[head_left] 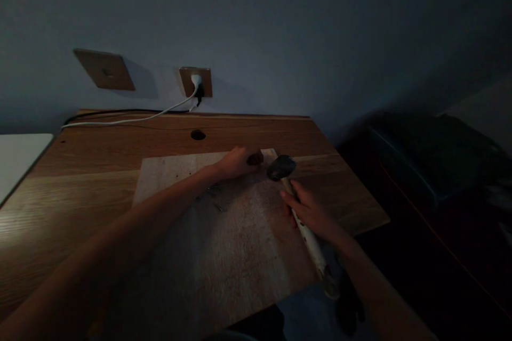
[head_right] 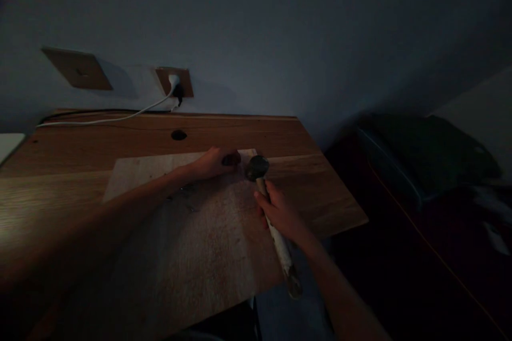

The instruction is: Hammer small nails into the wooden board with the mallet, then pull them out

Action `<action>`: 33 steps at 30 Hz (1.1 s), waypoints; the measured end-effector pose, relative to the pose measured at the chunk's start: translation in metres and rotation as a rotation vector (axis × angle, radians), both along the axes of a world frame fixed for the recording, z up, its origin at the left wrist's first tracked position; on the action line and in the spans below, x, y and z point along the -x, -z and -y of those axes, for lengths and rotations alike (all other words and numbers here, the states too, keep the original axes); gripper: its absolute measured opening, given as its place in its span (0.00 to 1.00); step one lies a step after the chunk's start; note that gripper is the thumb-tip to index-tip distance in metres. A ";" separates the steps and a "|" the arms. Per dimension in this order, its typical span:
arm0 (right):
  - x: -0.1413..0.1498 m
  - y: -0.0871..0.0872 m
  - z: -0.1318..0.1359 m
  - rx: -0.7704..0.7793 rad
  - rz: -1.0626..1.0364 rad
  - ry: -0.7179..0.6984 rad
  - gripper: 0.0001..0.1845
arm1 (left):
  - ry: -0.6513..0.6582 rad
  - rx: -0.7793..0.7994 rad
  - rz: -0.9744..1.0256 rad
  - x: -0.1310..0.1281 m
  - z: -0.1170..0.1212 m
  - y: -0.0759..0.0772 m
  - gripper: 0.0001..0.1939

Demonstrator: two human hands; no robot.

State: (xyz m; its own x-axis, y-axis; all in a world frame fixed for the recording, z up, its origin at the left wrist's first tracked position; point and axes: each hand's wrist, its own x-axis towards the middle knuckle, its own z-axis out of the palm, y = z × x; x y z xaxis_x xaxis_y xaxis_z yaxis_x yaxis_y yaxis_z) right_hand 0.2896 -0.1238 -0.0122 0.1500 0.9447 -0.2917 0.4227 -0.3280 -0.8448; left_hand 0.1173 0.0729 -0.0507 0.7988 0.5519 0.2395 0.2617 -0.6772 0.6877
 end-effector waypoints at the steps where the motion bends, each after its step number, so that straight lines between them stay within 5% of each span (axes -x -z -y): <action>1: 0.001 0.000 -0.001 -0.011 -0.016 0.019 0.15 | 0.000 -0.010 -0.007 -0.001 0.000 0.000 0.10; 9: 0.010 -0.006 -0.006 -0.062 -0.193 0.164 0.22 | 0.088 -0.067 0.002 -0.001 -0.004 -0.002 0.10; 15: 0.019 -0.011 -0.010 -0.110 -0.264 0.233 0.26 | -0.025 -0.090 -0.011 -0.003 -0.006 0.005 0.10; 20: 0.018 -0.015 -0.009 -0.125 -0.295 0.265 0.29 | 0.068 -0.106 -0.012 -0.002 -0.006 0.003 0.09; 33: 0.029 -0.021 -0.021 -0.188 -0.230 0.206 0.18 | 0.043 -0.109 -0.029 -0.002 -0.008 0.005 0.13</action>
